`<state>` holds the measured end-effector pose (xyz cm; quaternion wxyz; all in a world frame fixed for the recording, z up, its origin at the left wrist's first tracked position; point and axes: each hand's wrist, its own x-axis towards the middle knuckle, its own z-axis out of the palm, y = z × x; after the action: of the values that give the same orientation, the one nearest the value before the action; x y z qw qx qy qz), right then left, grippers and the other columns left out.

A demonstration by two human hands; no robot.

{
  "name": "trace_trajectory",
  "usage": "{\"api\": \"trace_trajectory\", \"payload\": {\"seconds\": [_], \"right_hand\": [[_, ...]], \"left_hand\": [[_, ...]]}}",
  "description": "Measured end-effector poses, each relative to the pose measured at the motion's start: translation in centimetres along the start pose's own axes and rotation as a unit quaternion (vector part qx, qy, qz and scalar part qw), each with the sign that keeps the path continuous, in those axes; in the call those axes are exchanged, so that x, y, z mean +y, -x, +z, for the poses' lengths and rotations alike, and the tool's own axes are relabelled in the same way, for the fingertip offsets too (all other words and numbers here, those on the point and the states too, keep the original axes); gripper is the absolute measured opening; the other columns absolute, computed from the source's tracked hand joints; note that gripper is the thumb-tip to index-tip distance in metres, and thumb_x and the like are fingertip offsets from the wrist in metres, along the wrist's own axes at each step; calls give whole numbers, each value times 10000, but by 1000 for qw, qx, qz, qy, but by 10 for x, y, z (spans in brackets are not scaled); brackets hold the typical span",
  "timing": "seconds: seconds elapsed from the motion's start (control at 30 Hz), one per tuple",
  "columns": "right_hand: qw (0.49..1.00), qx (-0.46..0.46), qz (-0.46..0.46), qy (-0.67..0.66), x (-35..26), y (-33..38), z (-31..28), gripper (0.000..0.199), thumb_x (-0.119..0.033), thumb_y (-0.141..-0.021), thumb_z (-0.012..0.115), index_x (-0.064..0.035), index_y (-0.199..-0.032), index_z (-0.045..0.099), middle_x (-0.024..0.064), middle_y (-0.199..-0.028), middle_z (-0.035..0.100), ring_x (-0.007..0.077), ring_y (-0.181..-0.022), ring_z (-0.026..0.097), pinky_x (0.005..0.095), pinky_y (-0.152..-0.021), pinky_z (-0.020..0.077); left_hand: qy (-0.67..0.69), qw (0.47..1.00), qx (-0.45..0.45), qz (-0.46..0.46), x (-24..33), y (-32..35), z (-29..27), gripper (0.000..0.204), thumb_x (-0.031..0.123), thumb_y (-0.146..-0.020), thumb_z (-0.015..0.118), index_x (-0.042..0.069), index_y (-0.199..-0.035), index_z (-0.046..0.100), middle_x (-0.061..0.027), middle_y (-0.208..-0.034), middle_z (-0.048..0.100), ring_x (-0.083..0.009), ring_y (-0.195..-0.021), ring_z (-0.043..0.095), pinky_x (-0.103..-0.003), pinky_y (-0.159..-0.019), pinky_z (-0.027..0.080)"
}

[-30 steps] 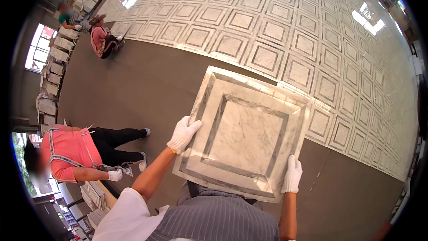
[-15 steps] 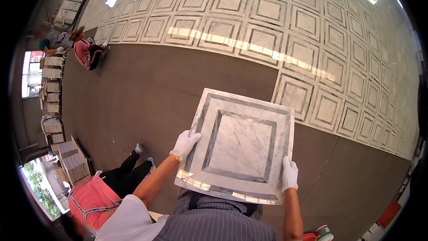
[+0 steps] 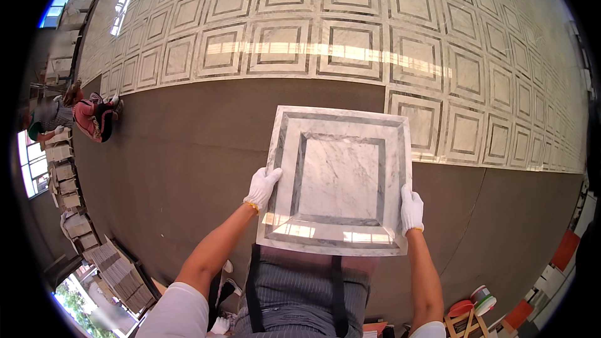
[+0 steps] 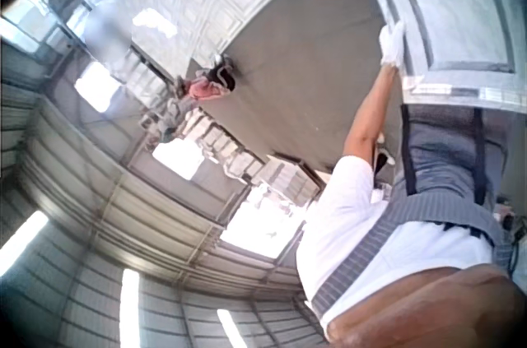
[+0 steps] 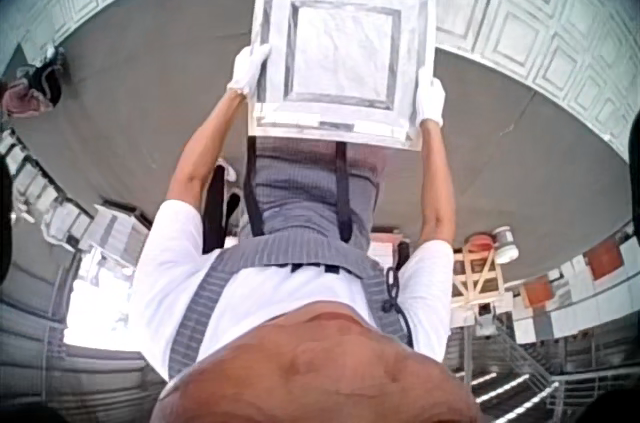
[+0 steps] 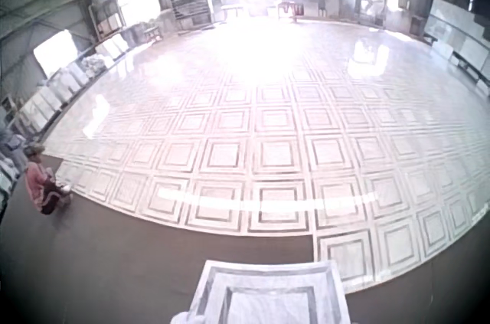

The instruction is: The person picks up square tiles from a stack, walks to the floor, and places them into a geometric pattern. The person repeats this process, carrying tiles one at a time and aligning them with the existing layout.

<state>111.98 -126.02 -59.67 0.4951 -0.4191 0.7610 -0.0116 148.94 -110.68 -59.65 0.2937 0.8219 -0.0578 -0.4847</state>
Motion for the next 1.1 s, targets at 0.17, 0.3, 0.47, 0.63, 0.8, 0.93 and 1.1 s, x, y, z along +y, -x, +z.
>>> {"api": "trace_trajectory", "payload": {"seconds": [0.17, 0.3, 0.47, 0.63, 0.8, 0.93, 1.1], "right_hand": [[1000, -2, -17, 4, 33, -135, 78, 570, -479, -909, 536, 75, -994, 635, 222, -924, 665, 275, -862, 622, 366, -794, 462], [1000, -7, -28, 2, 52, -222, 133, 602, -509, -897, 544, 76, -1006, 636, 234, -936, 665, 284, -885, 626, 370, -812, 461], [999, -1, -51, -18, 96, -319, 189, 617, -525, -881, 570, 81, -978, 637, 204, -880, 666, 260, -837, 609, 363, -781, 457], [994, -3, -70, -80, 111, -398, 235, 568, -496, -876, 607, 68, -934, 637, 127, -811, 640, 179, -765, 544, 325, -727, 447], [979, 25, -117, -167, 142, -460, 275, 472, -445, -905, 607, 23, -844, 628, -23, -730, 516, 77, -693, 407, 255, -614, 373], [986, 6, -97, -137, 164, -493, 290, 504, -435, -895, 613, 67, -937, 626, 77, -772, 593, 135, -735, 478, 302, -693, 429], [972, 11, -136, -192, 172, -537, 308, 475, -421, -892, 629, 54, -895, 626, 30, -727, 550, 109, -705, 453, 281, -647, 406]], "left_hand": [[8, 1000, 16, -3, -40, -123, 42, 373, 322, -872, 649, -23, -1011, 621, -28, -894, 639, -86, -783, 556, -269, -704, 467], [25, 999, 19, 15, -79, -217, 74, 396, 331, -877, 645, -37, -1021, 619, -30, -911, 641, -86, -795, 564, -265, -708, 469], [41, 998, 19, 33, -128, -309, 116, 390, 333, -872, 652, -33, -1004, 625, -27, -907, 644, -89, -777, 569, -258, -699, 470], [-4, 997, 48, 67, -143, -388, 147, 371, 335, -865, 664, -23, -961, 638, -17, -870, 641, -82, -757, 560, -256, -689, 465], [-12, 989, 70, 127, -175, -449, 177, 365, 335, -867, 664, -18, -955, 635, -9, -849, 630, -75, -751, 542, -257, -682, 457], [1, 990, 64, 127, -196, -476, 196, 372, 333, -870, 660, -18, -987, 625, -13, -871, 628, -78, -774, 535, -258, -705, 455], [0, 986, 71, 154, -195, -504, 216, 377, 337, -872, 658, -18, -992, 621, -19, -879, 629, -83, -784, 534, -264, -714, 453]]}}
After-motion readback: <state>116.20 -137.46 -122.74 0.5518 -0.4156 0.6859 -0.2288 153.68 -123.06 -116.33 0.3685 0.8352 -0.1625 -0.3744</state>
